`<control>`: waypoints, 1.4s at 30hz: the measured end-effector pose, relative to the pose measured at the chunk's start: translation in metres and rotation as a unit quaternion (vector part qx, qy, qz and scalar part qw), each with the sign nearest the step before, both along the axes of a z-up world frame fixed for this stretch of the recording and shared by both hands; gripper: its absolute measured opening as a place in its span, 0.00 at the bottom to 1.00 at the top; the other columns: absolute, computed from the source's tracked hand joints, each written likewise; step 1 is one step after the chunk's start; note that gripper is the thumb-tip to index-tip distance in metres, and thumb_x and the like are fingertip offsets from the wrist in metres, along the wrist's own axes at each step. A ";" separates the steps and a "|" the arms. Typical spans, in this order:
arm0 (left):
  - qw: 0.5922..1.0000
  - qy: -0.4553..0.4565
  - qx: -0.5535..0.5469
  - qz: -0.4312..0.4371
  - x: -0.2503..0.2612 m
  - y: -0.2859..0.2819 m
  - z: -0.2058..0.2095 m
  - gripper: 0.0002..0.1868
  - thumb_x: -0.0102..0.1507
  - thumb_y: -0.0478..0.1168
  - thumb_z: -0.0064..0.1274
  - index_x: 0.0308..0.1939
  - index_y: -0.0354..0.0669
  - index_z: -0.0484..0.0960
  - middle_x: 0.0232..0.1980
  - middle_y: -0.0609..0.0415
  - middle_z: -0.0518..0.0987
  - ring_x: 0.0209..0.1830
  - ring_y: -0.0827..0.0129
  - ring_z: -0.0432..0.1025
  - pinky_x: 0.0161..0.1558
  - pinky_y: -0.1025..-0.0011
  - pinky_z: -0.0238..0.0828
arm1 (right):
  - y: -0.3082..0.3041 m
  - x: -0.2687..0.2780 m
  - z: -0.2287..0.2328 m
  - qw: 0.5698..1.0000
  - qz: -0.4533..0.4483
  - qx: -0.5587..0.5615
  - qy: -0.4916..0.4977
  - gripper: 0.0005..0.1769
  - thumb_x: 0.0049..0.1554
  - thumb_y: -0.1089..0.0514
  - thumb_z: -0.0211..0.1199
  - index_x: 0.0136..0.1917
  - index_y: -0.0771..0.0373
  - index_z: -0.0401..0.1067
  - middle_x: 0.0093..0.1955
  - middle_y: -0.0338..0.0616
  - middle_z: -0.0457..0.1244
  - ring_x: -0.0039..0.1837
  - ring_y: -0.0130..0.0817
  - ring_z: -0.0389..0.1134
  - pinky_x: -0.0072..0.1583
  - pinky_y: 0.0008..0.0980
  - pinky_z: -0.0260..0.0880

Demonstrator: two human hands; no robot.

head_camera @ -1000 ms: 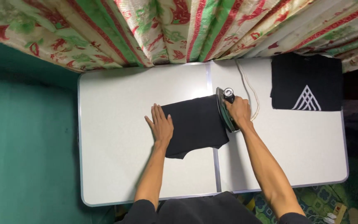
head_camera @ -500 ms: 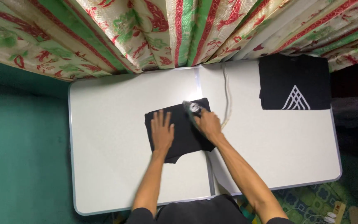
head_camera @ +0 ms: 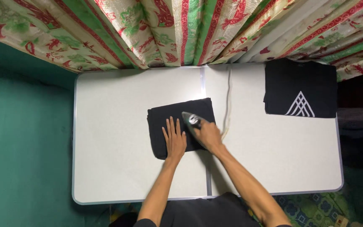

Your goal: Ironing and folding several t-shirts on a folding table.

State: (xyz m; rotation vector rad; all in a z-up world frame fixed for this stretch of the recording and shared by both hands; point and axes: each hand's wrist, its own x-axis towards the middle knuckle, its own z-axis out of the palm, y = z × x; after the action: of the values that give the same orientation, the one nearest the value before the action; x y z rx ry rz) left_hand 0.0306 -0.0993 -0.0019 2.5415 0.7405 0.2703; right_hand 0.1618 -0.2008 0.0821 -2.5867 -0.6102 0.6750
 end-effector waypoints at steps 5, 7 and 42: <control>0.999 0.028 0.019 0.025 -0.018 0.010 -0.005 0.34 0.69 0.46 0.46 0.77 0.37 0.58 0.83 0.40 0.47 0.83 0.46 0.39 0.77 0.42 0.35 | -0.015 -0.006 -0.012 0.998 0.064 0.007 -0.017 0.22 0.57 0.47 0.65 0.49 0.70 0.76 0.40 0.65 0.69 0.44 0.60 0.73 0.49 0.52 0.75; 0.998 0.045 0.024 0.036 -0.030 0.018 0.006 0.34 0.68 0.48 0.46 0.76 0.42 0.59 0.82 0.42 0.47 0.83 0.45 0.38 0.77 0.42 0.35 | -0.031 0.005 -0.018 0.997 0.072 -0.008 -0.025 0.22 0.57 0.46 0.66 0.48 0.70 0.76 0.40 0.65 0.69 0.44 0.60 0.74 0.48 0.53 0.75; 0.946 -0.069 0.085 0.305 -0.142 -0.016 -0.046 0.28 0.62 0.49 0.65 0.62 0.44 0.74 0.80 0.41 0.56 0.82 0.41 0.45 0.73 0.37 0.40 | -0.042 0.044 -0.016 0.914 0.386 -0.036 -0.117 0.28 0.49 0.37 0.71 0.42 0.66 0.78 0.33 0.54 0.68 0.37 0.52 0.72 0.43 0.48 0.73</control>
State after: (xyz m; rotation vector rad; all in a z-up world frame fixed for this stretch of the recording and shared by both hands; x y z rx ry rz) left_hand -0.1112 -0.1156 -0.0479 2.3415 1.4894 0.7339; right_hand 0.2058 -0.2425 0.0663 -2.4560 -1.7617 0.6057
